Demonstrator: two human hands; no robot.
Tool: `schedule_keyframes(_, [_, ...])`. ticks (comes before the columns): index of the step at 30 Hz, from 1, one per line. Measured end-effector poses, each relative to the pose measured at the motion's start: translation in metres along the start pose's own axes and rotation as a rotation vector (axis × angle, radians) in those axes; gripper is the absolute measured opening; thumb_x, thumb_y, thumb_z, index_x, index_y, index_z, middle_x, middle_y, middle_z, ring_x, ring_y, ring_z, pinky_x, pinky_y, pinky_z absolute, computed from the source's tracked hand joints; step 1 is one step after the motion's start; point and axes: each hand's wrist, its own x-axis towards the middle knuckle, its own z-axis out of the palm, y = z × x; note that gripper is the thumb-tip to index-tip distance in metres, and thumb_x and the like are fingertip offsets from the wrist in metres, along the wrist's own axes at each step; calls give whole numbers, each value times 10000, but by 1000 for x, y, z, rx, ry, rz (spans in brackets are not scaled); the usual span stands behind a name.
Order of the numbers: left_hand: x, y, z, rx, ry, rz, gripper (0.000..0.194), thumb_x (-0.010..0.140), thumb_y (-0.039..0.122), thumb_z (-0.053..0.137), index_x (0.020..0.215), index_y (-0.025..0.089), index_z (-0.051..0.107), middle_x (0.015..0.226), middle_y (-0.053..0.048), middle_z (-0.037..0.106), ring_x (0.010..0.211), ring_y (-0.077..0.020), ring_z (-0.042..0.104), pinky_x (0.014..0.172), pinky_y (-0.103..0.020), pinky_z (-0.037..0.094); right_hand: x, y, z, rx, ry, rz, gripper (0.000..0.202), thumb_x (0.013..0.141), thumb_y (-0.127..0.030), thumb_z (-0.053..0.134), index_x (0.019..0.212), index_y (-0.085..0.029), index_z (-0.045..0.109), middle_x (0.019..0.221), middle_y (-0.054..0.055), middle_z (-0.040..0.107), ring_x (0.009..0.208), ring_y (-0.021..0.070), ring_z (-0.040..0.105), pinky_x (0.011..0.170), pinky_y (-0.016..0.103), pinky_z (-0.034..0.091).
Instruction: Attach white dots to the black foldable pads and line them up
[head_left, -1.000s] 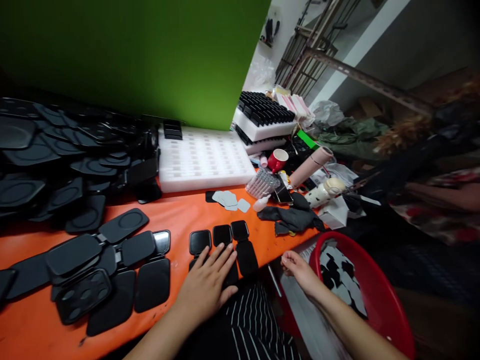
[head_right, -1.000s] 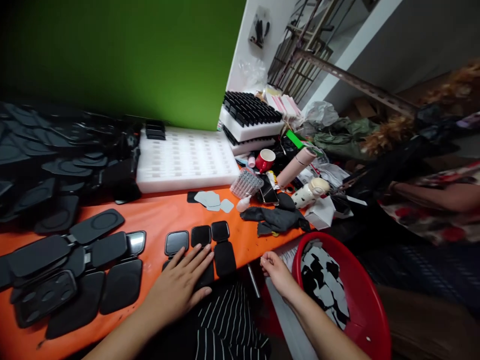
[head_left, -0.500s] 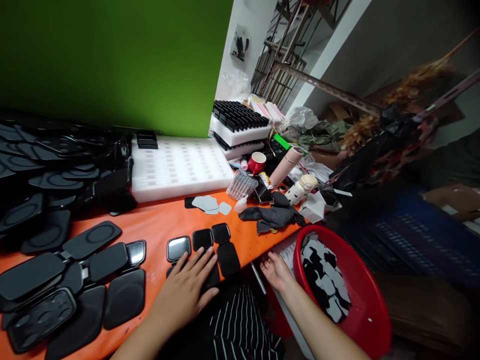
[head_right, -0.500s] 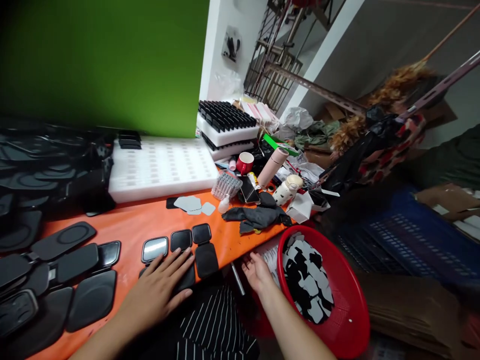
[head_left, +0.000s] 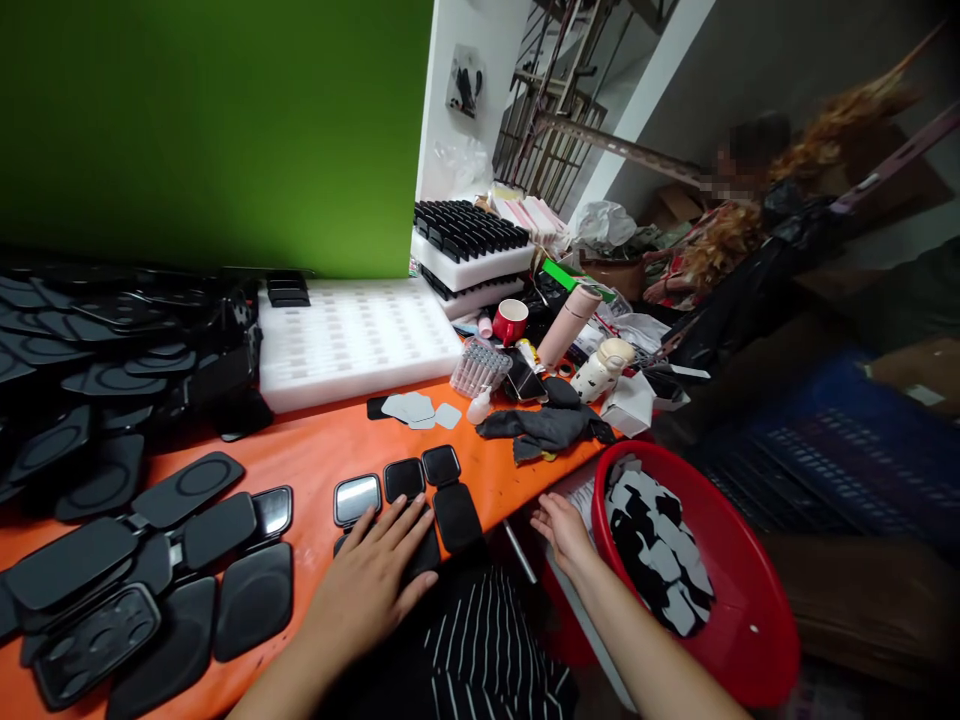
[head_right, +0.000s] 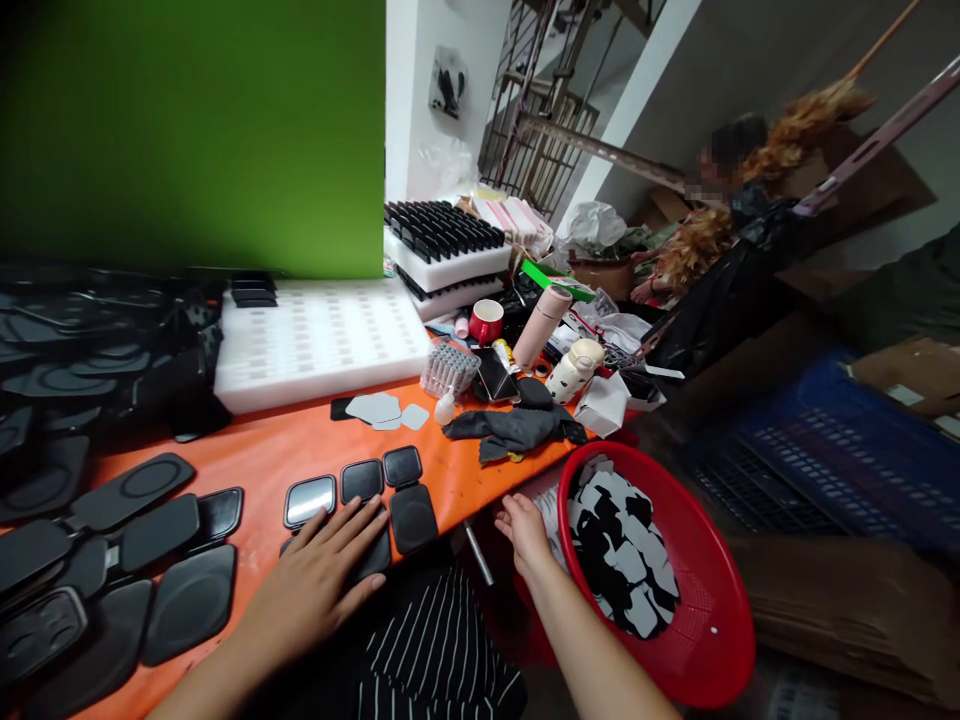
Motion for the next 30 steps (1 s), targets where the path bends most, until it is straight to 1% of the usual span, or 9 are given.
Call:
schedule_keyframes(6, [-4,3,-6,-74,-24,-20,551,851,513,360,1351,294,284,1408,-20,323,1285,-265,283,1040,-497,206,-2,-4,-5,-227,-60,-47,325,639,-477,599,603,-193,446,529,-38,486,486,110,507,500,236,438])
schedule_keyframes(9, [-8,3,-10,-139,29,-44,427,868,419,385,1262,266,443,1331,-30,447,1239,-250,365,1036,-487,254,-26,-12,-4,-347,-124,-102,354,670,-501,589,545,-194,464,462,-36,444,439,118,440,445,235,379])
schedule_keyframes(11, [-10,4,-12,-215,103,-72,344,870,339,406,1177,246,528,1234,-41,541,1161,-233,453,1017,-472,301,-47,-21,4,-457,-206,-214,314,725,-467,564,577,-194,520,521,-6,505,523,148,485,509,253,405])
schedule_keyframes(16, [-13,5,-15,-312,203,-124,260,865,231,414,1050,223,596,1091,-52,618,1026,-190,539,963,-411,378,-81,-52,62,-696,-439,-619,241,867,-326,410,909,-196,608,845,65,639,781,187,584,708,281,452])
schedule_keyframes(19, [-20,6,-19,-293,183,-132,256,862,215,412,1033,227,601,1075,-45,625,1023,-178,541,960,-382,390,-78,-61,108,-724,-537,-756,257,891,-272,363,968,-198,597,880,59,652,818,171,599,740,277,465])
schedule_keyframes(22, [-30,5,-21,-214,100,-143,329,860,255,421,1173,248,522,1230,-37,542,1148,-208,464,1005,-428,351,-66,-57,142,-890,-607,-964,319,894,-268,359,1141,-181,540,1125,91,600,1057,206,534,946,383,381])
schedule_keyframes(26, [-35,1,-18,-111,-65,-168,498,870,352,404,1349,274,290,1382,-20,374,1269,-241,321,1022,-484,321,-49,-46,155,-1143,-737,-1107,501,880,-348,402,1329,-129,367,1384,130,341,1286,246,293,1061,462,214])
schedule_keyframes(28, [-34,1,-16,-100,-99,-181,460,887,347,370,1339,298,303,1370,-3,394,1274,-222,315,1032,-478,308,-44,-47,150,-1147,-858,-1099,473,890,-319,382,1328,-141,374,1393,114,327,1293,228,280,1067,437,216])
schedule_keyframes(30, [-33,0,-15,-105,-105,-188,437,893,341,358,1327,306,325,1359,1,410,1275,-214,314,1034,-470,305,-41,-54,143,-1068,-1005,-1047,406,891,-295,384,1274,-180,456,1344,85,417,1258,212,350,1054,413,255])
